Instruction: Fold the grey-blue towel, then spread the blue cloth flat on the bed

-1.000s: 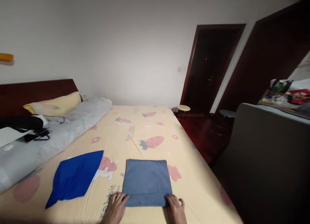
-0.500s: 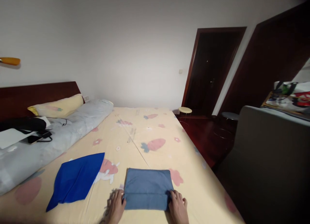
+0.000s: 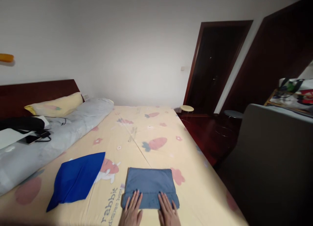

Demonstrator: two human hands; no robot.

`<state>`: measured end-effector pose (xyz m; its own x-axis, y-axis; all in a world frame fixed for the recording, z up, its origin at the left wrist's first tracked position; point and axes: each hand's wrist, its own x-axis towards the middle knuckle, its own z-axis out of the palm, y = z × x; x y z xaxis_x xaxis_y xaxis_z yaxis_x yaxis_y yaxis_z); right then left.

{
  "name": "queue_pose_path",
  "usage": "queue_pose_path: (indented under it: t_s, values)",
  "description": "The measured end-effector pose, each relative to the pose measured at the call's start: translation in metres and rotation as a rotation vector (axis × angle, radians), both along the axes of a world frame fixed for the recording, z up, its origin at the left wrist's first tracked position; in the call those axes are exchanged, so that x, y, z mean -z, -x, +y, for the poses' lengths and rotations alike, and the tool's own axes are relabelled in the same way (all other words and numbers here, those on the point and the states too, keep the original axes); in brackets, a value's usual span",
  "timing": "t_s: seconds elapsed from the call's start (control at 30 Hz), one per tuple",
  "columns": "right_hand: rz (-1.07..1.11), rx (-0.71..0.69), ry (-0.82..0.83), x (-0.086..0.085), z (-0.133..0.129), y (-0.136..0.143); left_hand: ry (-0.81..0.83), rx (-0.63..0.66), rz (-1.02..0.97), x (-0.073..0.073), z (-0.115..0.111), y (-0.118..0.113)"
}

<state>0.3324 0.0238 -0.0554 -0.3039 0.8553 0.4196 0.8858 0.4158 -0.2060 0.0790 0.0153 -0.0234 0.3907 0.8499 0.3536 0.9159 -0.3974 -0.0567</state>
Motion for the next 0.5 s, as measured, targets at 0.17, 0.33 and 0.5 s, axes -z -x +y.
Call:
queue_pose_path:
  t_s: [0.17, 0.33, 0.5]
  values:
    - [0.002, 0.095, 0.071, -0.003, -0.01, -0.052, 0.144, -0.107, -0.028, -0.011, -0.01, 0.04]
    - [0.026, 0.145, 0.196, -0.012, -0.001, -0.044, 0.247, -0.181, -0.071, -0.011, -0.003, 0.034]
    - [0.058, 0.151, 0.3, -0.025, 0.016, -0.043, 0.363, -0.171, -0.08, -0.021, 0.009, 0.041]
